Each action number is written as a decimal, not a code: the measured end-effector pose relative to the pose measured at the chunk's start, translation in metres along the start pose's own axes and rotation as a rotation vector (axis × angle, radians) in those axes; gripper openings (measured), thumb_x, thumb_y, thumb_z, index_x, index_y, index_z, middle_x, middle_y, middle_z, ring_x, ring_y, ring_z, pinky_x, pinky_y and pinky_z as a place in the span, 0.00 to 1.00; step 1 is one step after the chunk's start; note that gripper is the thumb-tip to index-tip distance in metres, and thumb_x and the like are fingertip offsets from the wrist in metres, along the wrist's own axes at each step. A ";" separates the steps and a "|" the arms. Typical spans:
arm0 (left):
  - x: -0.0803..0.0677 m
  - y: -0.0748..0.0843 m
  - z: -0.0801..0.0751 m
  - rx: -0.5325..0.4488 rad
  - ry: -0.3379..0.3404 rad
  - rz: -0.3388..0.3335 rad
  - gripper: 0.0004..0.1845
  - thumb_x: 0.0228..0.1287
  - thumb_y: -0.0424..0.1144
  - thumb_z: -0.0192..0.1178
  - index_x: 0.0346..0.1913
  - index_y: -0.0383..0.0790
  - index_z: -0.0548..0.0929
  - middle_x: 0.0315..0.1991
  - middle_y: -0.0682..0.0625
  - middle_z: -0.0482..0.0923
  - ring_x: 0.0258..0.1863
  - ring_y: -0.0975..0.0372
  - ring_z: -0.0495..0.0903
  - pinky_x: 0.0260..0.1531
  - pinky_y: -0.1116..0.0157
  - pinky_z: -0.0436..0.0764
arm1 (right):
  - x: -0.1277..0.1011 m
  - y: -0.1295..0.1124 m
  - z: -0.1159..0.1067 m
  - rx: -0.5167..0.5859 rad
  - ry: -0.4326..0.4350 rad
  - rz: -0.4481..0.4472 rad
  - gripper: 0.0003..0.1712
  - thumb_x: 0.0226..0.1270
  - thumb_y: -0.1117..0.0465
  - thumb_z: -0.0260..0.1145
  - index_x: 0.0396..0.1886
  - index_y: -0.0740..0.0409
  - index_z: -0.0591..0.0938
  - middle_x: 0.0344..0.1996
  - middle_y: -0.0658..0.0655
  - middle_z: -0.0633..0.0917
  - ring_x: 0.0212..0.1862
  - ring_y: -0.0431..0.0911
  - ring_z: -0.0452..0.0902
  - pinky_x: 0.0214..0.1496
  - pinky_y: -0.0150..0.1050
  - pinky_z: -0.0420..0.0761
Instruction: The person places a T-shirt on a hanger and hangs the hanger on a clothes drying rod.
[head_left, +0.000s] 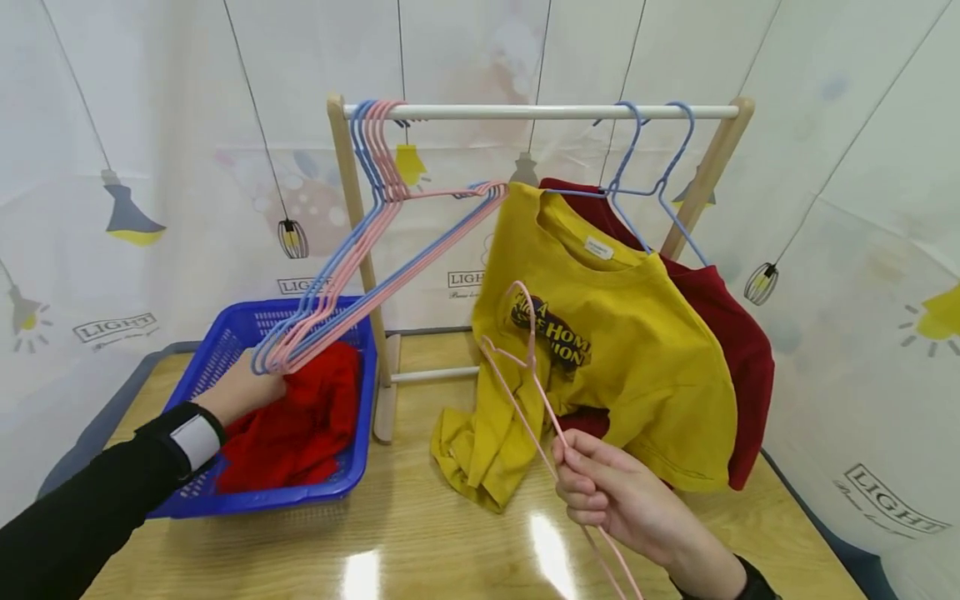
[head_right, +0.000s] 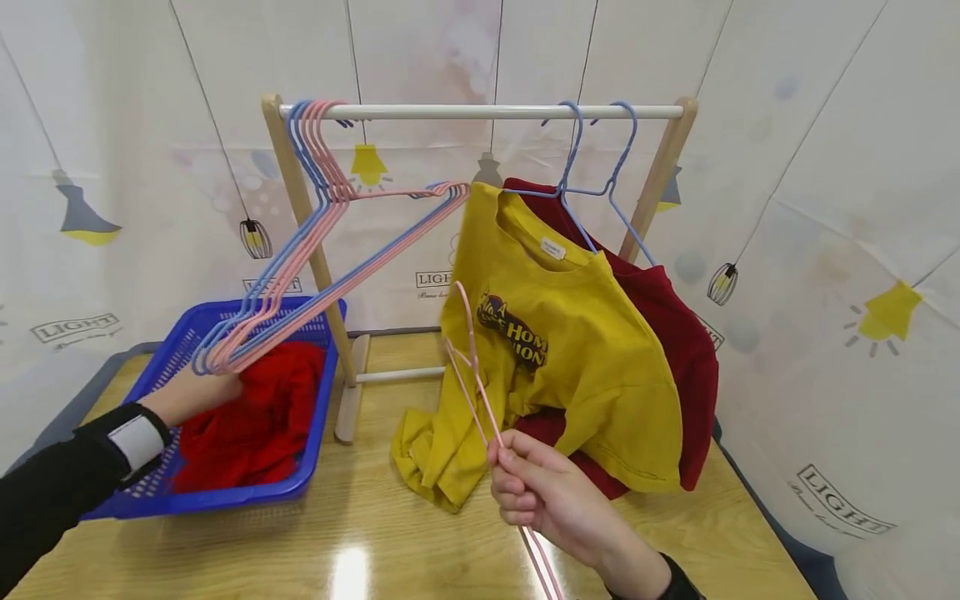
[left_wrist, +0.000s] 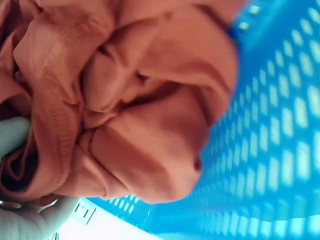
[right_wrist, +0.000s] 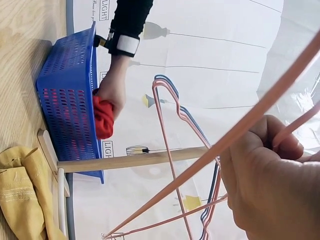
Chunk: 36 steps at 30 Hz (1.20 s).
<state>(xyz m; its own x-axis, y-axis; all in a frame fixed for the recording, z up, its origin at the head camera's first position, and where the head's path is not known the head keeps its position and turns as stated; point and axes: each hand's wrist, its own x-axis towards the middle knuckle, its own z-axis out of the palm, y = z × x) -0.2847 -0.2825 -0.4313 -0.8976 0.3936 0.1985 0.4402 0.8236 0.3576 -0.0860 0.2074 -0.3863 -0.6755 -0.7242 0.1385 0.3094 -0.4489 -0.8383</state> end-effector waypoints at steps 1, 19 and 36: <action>-0.004 0.007 -0.007 0.008 -0.002 -0.033 0.38 0.49 0.20 0.59 0.69 0.21 0.68 0.51 0.26 0.78 0.33 0.48 0.77 0.34 0.55 0.78 | 0.000 -0.001 0.000 -0.002 0.001 -0.002 0.19 0.90 0.63 0.32 0.53 0.51 0.72 0.31 0.41 0.70 0.26 0.38 0.49 0.28 0.30 0.52; -0.085 0.068 -0.071 0.267 0.277 0.103 0.28 0.37 0.18 0.70 0.49 0.33 0.86 0.37 0.39 0.76 0.26 0.58 0.70 0.20 0.66 0.70 | -0.002 -0.009 -0.004 0.006 -0.018 -0.041 0.21 0.90 0.63 0.30 0.54 0.52 0.72 0.31 0.42 0.70 0.25 0.41 0.45 0.28 0.32 0.50; -0.127 0.156 -0.104 0.241 0.560 0.237 0.25 0.23 0.25 0.68 0.37 0.42 0.84 0.37 0.50 0.80 0.24 0.56 0.77 0.21 0.72 0.75 | -0.009 -0.015 -0.005 -0.007 0.008 -0.051 0.21 0.90 0.62 0.30 0.54 0.52 0.72 0.31 0.41 0.72 0.25 0.42 0.44 0.29 0.33 0.49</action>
<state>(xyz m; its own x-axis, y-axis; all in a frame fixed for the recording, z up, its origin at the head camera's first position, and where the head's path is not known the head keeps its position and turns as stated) -0.0991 -0.2461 -0.3061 -0.6007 0.3574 0.7151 0.5489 0.8347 0.0439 -0.0879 0.2228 -0.3779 -0.6954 -0.6964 0.1773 0.2694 -0.4813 -0.8341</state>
